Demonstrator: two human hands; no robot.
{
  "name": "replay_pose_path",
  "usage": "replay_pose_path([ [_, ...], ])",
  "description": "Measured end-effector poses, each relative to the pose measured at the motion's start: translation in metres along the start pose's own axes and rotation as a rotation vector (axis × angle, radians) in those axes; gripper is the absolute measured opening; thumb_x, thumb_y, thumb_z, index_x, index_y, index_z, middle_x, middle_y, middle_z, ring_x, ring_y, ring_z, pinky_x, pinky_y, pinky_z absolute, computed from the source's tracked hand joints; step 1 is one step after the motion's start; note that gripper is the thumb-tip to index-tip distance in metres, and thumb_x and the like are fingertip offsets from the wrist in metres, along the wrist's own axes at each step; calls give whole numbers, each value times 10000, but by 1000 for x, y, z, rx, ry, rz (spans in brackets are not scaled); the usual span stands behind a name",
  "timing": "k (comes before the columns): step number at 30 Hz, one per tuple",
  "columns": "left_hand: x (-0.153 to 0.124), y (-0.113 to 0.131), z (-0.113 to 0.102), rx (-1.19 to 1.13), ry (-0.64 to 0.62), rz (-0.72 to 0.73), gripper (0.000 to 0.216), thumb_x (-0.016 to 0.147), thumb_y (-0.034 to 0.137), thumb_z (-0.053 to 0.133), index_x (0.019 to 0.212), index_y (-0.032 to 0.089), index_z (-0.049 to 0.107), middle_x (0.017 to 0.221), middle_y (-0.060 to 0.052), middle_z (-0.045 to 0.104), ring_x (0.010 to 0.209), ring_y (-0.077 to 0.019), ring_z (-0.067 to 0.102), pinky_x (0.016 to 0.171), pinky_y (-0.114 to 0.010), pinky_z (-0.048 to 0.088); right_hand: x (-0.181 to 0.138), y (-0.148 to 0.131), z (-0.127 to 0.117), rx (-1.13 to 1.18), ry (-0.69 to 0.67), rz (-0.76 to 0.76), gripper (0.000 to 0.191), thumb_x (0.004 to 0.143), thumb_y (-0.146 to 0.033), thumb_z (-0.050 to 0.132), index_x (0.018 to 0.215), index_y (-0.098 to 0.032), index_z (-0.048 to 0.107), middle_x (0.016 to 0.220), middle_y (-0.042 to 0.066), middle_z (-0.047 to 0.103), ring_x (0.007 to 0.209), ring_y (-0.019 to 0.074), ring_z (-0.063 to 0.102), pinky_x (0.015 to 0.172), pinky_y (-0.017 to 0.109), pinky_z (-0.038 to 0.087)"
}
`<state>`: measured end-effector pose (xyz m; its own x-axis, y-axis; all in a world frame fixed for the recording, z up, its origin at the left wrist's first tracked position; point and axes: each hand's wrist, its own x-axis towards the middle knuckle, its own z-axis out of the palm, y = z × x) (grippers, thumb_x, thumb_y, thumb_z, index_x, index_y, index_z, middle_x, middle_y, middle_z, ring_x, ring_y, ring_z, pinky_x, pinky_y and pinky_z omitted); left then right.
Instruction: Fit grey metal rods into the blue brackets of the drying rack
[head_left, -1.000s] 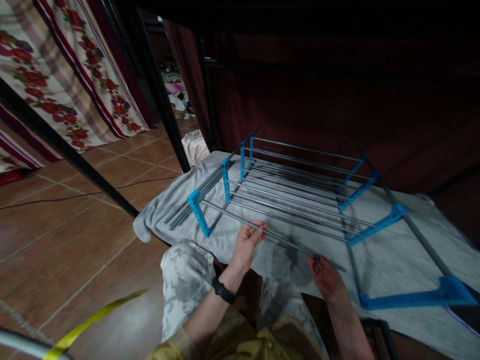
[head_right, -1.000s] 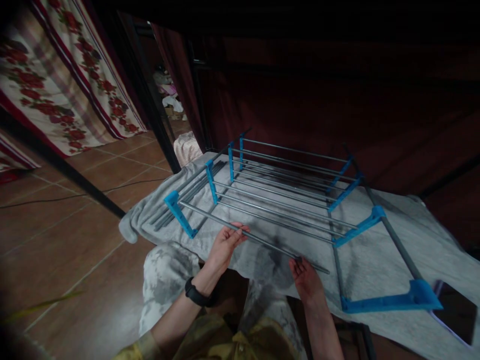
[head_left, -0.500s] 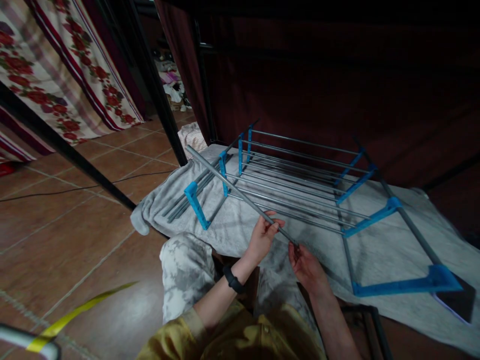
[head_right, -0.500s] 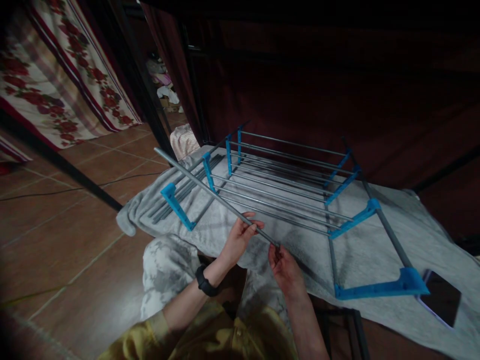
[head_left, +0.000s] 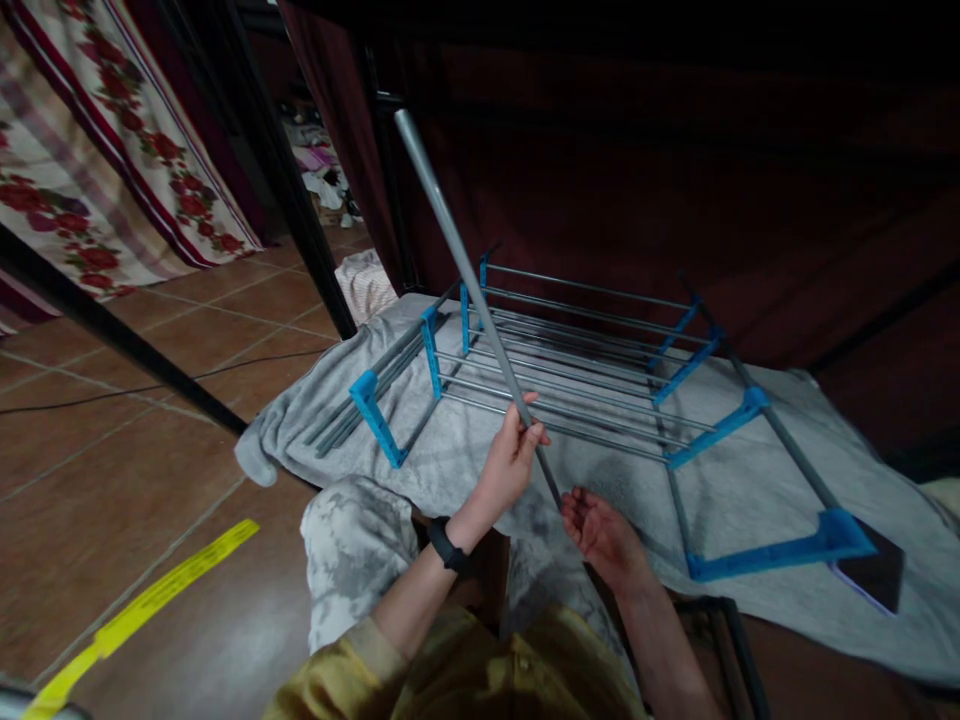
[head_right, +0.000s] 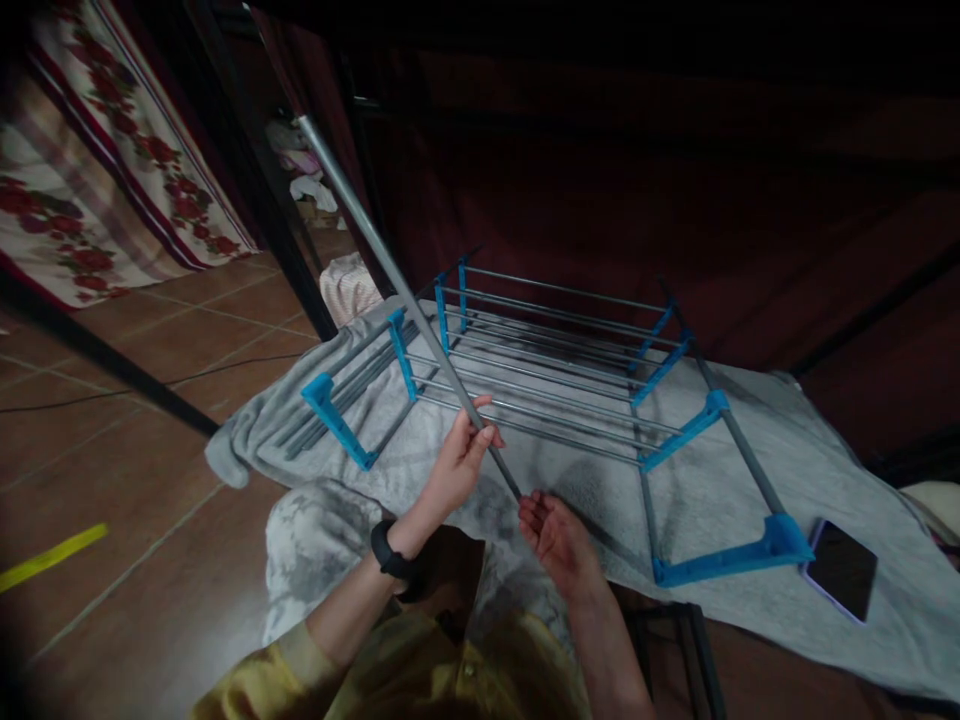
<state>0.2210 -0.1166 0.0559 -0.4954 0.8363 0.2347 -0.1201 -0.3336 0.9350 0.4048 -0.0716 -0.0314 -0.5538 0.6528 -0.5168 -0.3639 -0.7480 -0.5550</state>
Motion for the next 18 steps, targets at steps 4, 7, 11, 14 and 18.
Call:
replay_pose_path([
  [4,3,5,-2,37,-34,-10,485,891,332,700,1350,205,610,741,12,610,727,-169,579,775,-272,459,0,-10,1,-31,76,-80,55,817,-178,682,869,-193,694,830,28,743,705,126,683,650,231,588],
  [7,3,8,0,43,-81,-25,449,876,290,708,1315,202,661,758,-7,642,775,-193,606,842,-286,475,0,-17,1,-61,80,-137,83,811,-217,703,890,-190,705,850,35,746,725,129,681,667,233,579],
  [11,-1,3,3,67,-156,28,341,838,238,729,1178,223,741,1057,-87,742,1115,-284,640,1049,-343,445,-1,-25,-1,-94,65,-211,131,787,-251,744,900,-196,711,871,34,745,758,135,678,690,243,571],
  [14,-4,-10,0,161,-222,73,308,847,227,709,1152,249,751,1142,-101,738,1152,-295,634,1082,-360,436,-1,-31,-3,-112,95,-249,136,778,-260,742,893,-193,713,877,41,745,781,144,682,702,253,570],
  [18,-7,-29,-8,342,-250,62,307,880,225,667,1180,246,732,1006,-96,715,989,-257,660,1005,-356,485,0,-38,-6,-136,136,-286,165,745,-262,757,892,-201,716,879,40,747,791,148,684,716,260,572],
])
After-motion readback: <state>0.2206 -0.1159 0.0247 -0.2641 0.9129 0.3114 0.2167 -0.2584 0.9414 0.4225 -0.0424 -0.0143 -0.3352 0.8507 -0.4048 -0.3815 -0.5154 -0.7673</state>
